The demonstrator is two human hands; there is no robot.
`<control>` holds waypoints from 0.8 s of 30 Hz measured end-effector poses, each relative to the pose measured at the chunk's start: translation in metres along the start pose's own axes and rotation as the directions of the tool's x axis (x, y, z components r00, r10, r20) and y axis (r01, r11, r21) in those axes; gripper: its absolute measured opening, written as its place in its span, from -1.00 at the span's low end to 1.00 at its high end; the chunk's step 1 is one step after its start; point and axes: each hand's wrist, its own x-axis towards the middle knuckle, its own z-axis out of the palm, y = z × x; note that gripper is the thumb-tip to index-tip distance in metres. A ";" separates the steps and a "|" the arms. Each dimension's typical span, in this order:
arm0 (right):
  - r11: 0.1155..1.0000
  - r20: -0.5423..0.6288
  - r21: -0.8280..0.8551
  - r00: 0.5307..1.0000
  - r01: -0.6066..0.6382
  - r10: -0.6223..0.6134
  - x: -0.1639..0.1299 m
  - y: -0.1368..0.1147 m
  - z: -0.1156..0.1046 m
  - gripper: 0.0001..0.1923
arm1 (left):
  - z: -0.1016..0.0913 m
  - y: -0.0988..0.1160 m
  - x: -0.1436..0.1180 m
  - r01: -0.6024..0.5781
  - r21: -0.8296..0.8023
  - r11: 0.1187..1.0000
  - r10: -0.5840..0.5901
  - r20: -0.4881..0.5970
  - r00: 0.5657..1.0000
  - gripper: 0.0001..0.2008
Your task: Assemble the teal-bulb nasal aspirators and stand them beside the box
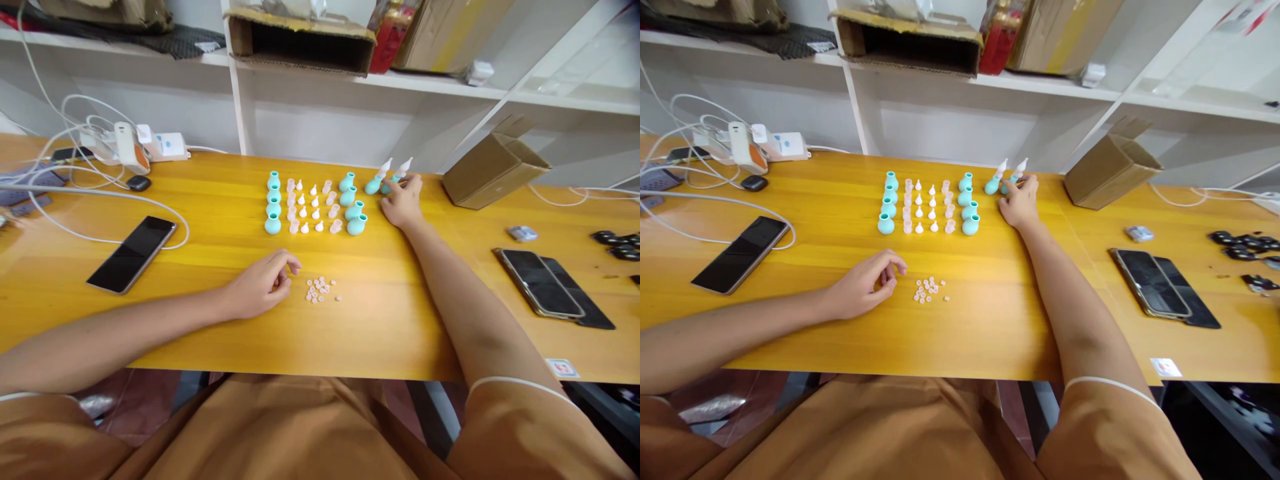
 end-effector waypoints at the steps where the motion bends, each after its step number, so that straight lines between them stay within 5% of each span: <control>1: 1.000 0.004 0.000 1.000 -0.005 0.005 0.000 -0.001 -0.001 -0.31 | 0.000 0.000 0.000 0.001 -0.001 1.000 -0.001 0.002 1.000 -0.79; 13: 1.000 0.032 -0.016 0.999 0.001 -0.001 -0.002 -0.008 -0.008 -0.36 | 0.000 -0.001 0.000 0.006 0.005 1.000 -0.006 0.019 1.000 -0.80; 24: 0.998 -0.065 -0.051 0.997 -0.047 0.044 -0.009 -0.028 -0.030 -0.17 | -0.001 -0.001 0.000 0.007 0.018 1.000 -0.008 0.029 1.000 -0.79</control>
